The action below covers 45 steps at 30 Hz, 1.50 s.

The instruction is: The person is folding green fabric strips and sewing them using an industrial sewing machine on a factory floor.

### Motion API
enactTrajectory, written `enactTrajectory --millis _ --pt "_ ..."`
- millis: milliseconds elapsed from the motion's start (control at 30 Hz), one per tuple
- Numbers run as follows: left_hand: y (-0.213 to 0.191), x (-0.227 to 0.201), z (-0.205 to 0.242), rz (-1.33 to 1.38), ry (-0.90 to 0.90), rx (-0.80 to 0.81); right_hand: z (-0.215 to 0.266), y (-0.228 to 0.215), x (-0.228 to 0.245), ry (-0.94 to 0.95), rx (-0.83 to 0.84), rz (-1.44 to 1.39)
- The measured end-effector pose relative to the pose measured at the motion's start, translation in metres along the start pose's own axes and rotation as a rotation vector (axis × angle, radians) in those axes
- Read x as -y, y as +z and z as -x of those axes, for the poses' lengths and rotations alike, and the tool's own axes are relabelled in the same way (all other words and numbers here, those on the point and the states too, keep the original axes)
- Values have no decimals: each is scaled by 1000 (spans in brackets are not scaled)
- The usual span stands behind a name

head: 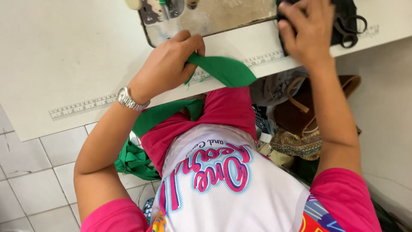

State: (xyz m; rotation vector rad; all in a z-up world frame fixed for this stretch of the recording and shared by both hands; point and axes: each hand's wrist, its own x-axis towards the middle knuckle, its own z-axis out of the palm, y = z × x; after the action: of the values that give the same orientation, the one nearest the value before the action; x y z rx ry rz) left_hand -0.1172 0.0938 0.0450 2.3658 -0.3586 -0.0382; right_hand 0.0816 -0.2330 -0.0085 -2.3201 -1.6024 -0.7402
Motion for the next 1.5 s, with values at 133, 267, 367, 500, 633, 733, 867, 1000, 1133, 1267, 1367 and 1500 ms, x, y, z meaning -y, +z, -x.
enactTrajectory --millis 133,267,367,500,633,733,867,1000,1133,1267,1367,1500 --pt "-11 -10 26 -200 226 -188 -37 -8 102 225 228 -964" --pt "-35 -48 46 -357 503 -425 -41 -2 135 326 619 -1299" --pt "-35 -45 78 -445 406 -381 -33 -8 148 290 575 -1589" --pt "0 -22 116 -178 255 -214 -36 -10 170 -28 438 -1023" --pt "26 -13 113 -346 271 -499 -24 33 177 -75 173 -752" --pt "13 -14 118 -346 255 -582 -2 19 221 152 218 -1124" --pt "-3 -9 132 -281 249 -593 -10 4 208 206 193 -1005" --pt "-20 -8 127 -101 163 -106 -31 -6 196 244 341 -989" --pt "20 16 95 128 204 41 -52 -17 193 59 463 -1012" --pt "17 26 88 271 165 172 -56 -30 182 89 421 -1048" --pt "-1 35 100 34 -18 219 -40 -21 174 140 669 -904" --pt "-20 45 108 -22 -20 134 -25 -6 174 210 680 -822"
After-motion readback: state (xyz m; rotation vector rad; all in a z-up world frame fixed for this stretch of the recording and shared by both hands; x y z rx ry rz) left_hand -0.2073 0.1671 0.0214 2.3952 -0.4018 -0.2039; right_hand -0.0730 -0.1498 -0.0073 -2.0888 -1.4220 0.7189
